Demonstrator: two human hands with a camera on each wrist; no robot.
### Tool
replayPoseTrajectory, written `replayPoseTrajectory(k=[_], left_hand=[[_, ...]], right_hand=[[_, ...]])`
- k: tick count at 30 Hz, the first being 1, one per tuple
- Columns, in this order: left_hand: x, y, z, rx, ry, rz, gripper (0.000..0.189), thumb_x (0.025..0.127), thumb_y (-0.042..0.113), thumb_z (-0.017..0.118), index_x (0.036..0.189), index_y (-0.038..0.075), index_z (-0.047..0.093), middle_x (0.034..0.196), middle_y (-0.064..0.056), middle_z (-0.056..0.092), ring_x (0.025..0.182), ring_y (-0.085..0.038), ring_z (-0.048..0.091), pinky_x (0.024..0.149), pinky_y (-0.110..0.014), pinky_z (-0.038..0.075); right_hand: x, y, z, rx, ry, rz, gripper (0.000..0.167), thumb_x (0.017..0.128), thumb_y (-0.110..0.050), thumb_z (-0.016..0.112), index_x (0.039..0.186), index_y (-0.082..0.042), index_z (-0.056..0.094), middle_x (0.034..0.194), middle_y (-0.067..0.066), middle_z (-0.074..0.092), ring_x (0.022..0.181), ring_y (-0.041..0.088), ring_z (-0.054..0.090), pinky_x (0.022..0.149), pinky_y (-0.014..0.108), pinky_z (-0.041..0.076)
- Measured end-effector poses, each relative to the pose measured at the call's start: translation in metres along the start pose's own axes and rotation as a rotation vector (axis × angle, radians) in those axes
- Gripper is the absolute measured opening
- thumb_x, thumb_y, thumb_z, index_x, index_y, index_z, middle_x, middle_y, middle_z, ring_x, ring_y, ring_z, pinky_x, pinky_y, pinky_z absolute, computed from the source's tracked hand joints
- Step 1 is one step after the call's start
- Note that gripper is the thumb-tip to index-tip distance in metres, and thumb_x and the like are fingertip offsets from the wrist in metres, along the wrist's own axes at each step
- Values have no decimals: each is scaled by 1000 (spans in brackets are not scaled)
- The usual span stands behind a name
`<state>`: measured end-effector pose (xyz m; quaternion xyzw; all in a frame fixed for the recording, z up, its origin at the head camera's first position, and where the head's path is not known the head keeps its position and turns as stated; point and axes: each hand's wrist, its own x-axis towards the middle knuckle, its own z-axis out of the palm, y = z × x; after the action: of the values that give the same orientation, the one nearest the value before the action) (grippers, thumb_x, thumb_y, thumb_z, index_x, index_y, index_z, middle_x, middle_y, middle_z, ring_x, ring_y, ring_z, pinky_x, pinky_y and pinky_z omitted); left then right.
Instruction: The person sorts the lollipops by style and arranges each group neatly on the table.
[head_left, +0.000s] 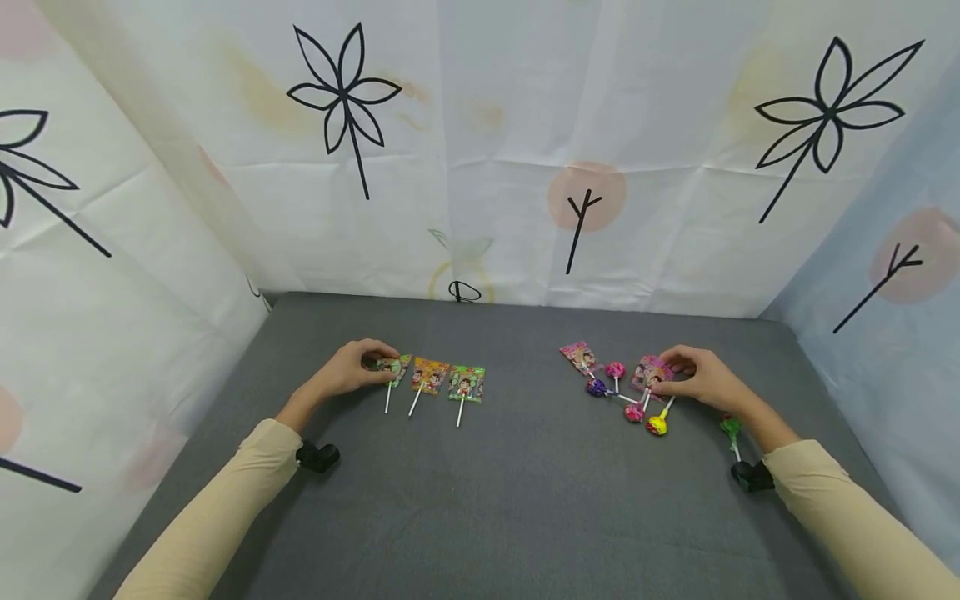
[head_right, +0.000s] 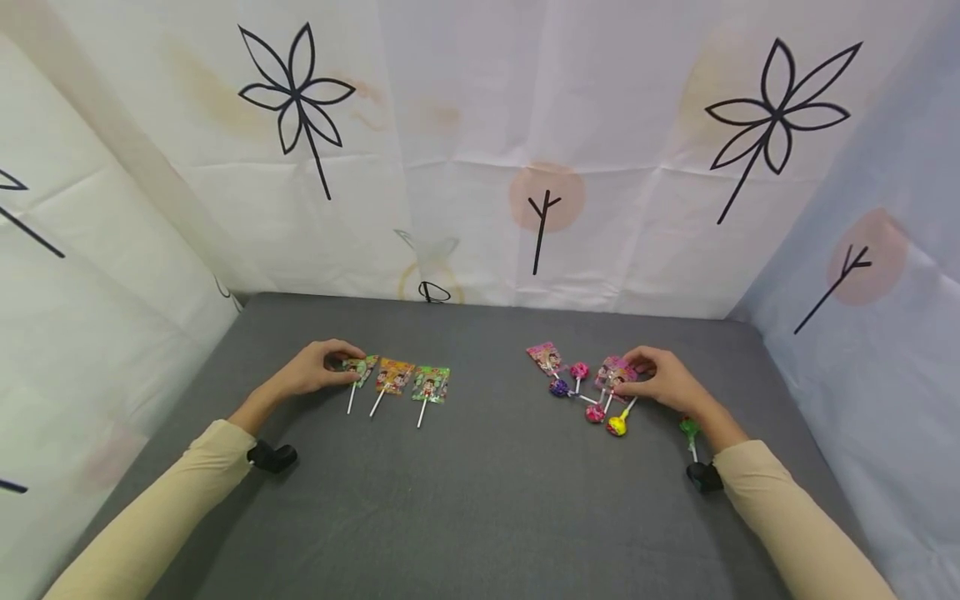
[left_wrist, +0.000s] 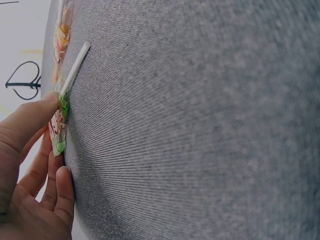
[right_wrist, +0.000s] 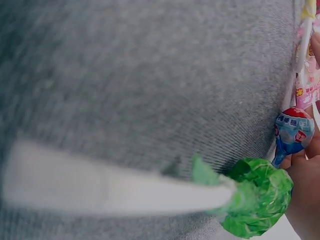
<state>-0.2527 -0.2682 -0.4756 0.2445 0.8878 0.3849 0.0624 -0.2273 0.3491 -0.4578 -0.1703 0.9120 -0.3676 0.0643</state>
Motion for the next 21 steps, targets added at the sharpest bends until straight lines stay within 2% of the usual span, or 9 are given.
replayPoseTrajectory(k=[5,12,21], left_hand=[[1,-2,1,-3,8,15,33,90,6,79,121,-1,70,117,-15,64,103,-32,60,86,-50,49],[1,0,0,6,7,9,33,90,6,79,121,0,70,117,-14,65,102,-31,60,85,-48,49],[0,-1,0,9,5,22,32,92,9,78,121,-2,69,118,-16,64,103,-33,60,86,-50,49]], right_hand=[[-1,-1,-1,67,6,14,40,90,-15,81,120,5,64,107,15,66,93,24,61,73,28,50],[-3,-1,-2,135,14,28,37,91,-13,80,119,6,63,100,14,69,78,19,60,59,32,49],[-4,-4,-10,166,14,62,40,93,-14,78,123,7,61,106,17,68,86,16,64,69,30,51]])
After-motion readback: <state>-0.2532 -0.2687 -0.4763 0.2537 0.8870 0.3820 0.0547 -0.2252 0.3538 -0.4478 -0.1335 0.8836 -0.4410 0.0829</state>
